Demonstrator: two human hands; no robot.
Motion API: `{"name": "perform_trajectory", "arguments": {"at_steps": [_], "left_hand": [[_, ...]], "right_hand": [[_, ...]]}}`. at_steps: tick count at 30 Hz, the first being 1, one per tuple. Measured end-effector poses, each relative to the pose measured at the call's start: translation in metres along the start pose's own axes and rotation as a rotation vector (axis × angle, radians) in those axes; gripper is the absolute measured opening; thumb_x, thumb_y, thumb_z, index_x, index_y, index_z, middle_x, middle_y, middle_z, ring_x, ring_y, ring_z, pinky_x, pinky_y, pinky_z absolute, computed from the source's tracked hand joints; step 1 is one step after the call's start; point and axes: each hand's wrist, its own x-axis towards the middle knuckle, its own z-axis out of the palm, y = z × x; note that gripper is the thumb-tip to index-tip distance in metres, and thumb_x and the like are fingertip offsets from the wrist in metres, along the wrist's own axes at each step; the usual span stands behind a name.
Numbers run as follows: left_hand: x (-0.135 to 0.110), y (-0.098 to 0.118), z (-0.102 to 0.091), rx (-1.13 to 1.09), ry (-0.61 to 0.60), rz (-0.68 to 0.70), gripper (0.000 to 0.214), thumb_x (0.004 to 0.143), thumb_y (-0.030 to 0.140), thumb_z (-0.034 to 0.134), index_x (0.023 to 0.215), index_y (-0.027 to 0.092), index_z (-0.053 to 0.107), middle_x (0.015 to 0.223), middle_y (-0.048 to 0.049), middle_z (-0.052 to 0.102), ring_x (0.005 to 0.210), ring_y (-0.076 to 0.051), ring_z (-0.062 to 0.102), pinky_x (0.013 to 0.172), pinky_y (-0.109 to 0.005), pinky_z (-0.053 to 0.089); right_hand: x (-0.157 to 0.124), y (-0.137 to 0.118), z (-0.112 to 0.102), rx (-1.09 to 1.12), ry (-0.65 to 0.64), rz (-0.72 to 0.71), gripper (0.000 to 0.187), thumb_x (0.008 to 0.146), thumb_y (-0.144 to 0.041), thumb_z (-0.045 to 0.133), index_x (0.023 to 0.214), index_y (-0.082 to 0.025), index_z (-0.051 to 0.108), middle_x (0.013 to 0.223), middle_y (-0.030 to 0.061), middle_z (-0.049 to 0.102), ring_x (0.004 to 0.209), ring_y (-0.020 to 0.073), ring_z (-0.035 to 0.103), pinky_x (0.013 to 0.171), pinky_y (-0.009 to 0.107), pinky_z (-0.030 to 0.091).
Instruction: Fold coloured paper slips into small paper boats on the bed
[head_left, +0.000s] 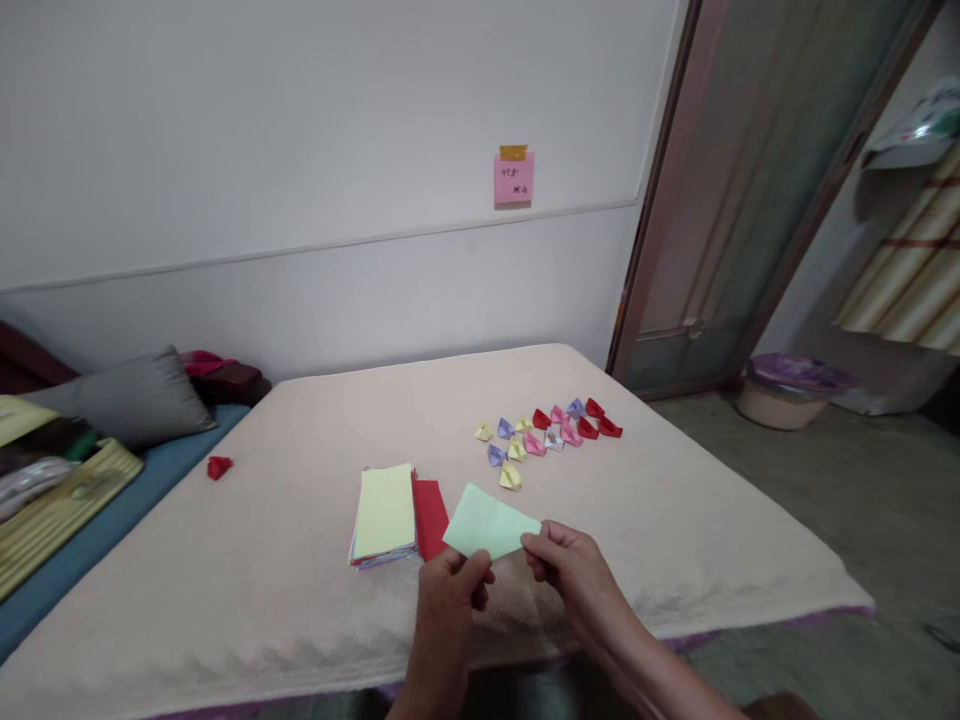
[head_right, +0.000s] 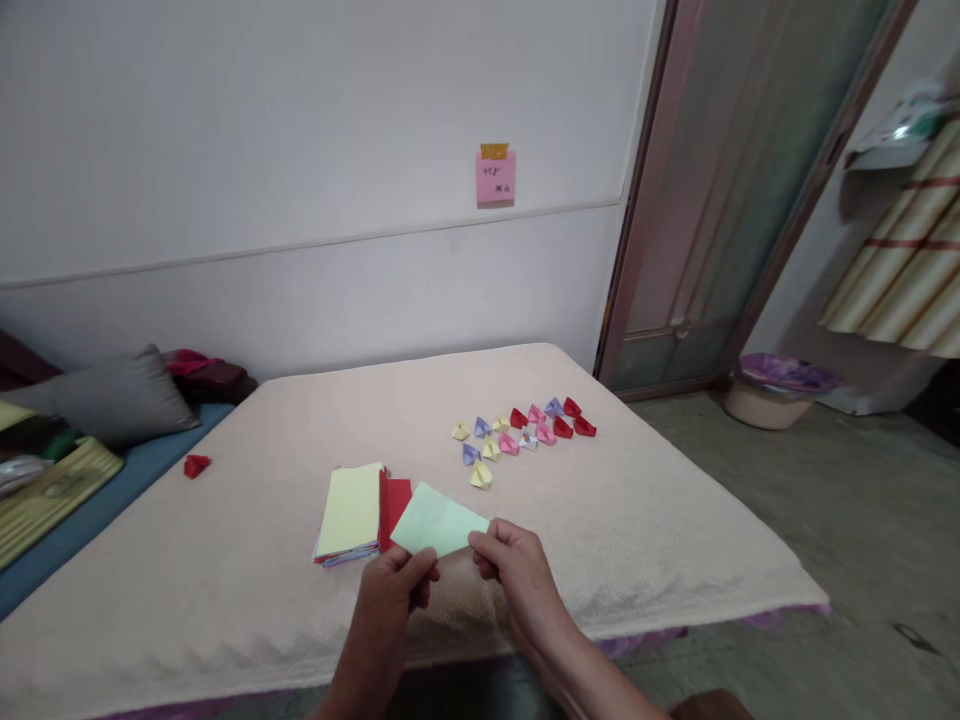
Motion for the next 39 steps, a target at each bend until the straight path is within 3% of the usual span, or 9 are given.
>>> {"name": "perform_trajectory", "arguments": {"at_steps": [8,12,16,20,24,27,31,33,39], "left_hand": [[0.001,0.002,-0.007,-0.277,0.067,-0.046,0.021,0.070,0.033,0.064,0.065,0.014,0.057,0.048,0.0039,0.056,0.043,-0.007,0.047,0.044,-0.017,0.035],[0.002,0.008,-0.007,-0.317,0.138,-0.052,0.021,0.068,0.034,0.066,0.070,0.017,0.054,0.053,0.0025,0.060,0.052,-0.012,0.059,0.047,-0.019,0.042],[0.004,0.015,-0.011,-0.049,0.119,0.073,0.019,0.074,0.035,0.058,0.068,0.018,0.051,0.056,0.0008,0.060,0.062,-0.019,0.065,0.051,-0.025,0.047],[-0.001,0.018,-0.013,0.338,0.069,0.284,0.020,0.083,0.032,0.045,0.069,0.020,0.052,0.062,-0.0005,0.063,0.065,-0.018,0.064,0.057,-0.026,0.045],[-0.007,0.015,-0.011,0.630,0.039,0.484,0.021,0.086,0.026,0.042,0.069,0.020,0.053,0.064,0.0001,0.060,0.059,-0.015,0.056,0.057,-0.025,0.040],[-0.008,0.012,-0.009,0.688,0.014,0.585,0.019,0.085,0.023,0.044,0.073,0.020,0.058,0.067,-0.0010,0.059,0.060,-0.015,0.054,0.058,-0.025,0.039],[-0.009,0.015,-0.008,0.520,-0.056,0.643,0.017,0.081,0.017,0.048,0.082,0.021,0.065,0.077,-0.0045,0.063,0.071,-0.018,0.058,0.066,-0.027,0.044],[-0.010,0.017,-0.008,0.401,-0.073,0.624,0.019,0.078,0.014,0.051,0.086,0.021,0.066,0.083,-0.0059,0.065,0.076,-0.019,0.059,0.069,-0.027,0.045],[-0.010,0.020,-0.007,0.066,-0.096,0.446,0.012,0.076,0.020,0.056,0.083,0.019,0.066,0.103,-0.0090,0.063,0.096,-0.022,0.059,0.080,-0.030,0.046]], "right_hand": [[-0.006,-0.004,0.008,-0.114,-0.182,0.096,0.018,0.066,-0.021,0.060,0.052,-0.015,0.051,0.047,-0.0034,0.051,0.045,0.0078,0.040,0.045,0.021,0.026],[-0.004,-0.007,0.006,-0.133,-0.147,0.049,0.012,0.066,-0.024,0.061,0.069,-0.015,0.055,0.048,-0.0046,0.054,0.043,0.0085,0.042,0.044,0.021,0.029],[-0.009,-0.015,0.004,-0.135,-0.062,-0.084,0.036,0.070,-0.029,0.061,0.101,-0.017,0.048,0.053,-0.0052,0.058,0.044,0.0103,0.046,0.045,0.022,0.035],[-0.021,-0.022,0.009,-0.078,-0.201,-0.100,0.058,0.073,-0.026,0.061,0.124,-0.018,0.035,0.068,-0.0014,0.065,0.052,0.0117,0.054,0.053,0.025,0.042],[-0.022,-0.018,0.011,-0.015,-0.305,-0.043,0.073,0.070,-0.019,0.061,0.134,-0.023,0.025,0.081,0.0010,0.068,0.052,0.0121,0.059,0.053,0.027,0.044],[-0.016,-0.014,0.008,-0.003,-0.330,-0.042,0.066,0.069,-0.017,0.061,0.129,-0.024,0.035,0.081,0.0013,0.069,0.052,0.0131,0.061,0.051,0.026,0.043],[-0.011,-0.013,0.004,-0.042,-0.314,-0.091,0.024,0.069,-0.021,0.063,0.093,-0.019,0.061,0.070,0.0018,0.068,0.058,0.0155,0.063,0.054,0.025,0.043],[-0.010,-0.012,0.004,-0.075,-0.264,-0.136,0.012,0.069,-0.021,0.064,0.081,-0.018,0.064,0.063,0.0006,0.066,0.059,0.0157,0.062,0.055,0.025,0.043],[-0.013,-0.011,0.002,-0.134,-0.214,-0.201,0.007,0.069,-0.022,0.065,0.075,-0.020,0.068,0.061,0.0004,0.066,0.059,0.0161,0.060,0.057,0.025,0.043]]}}
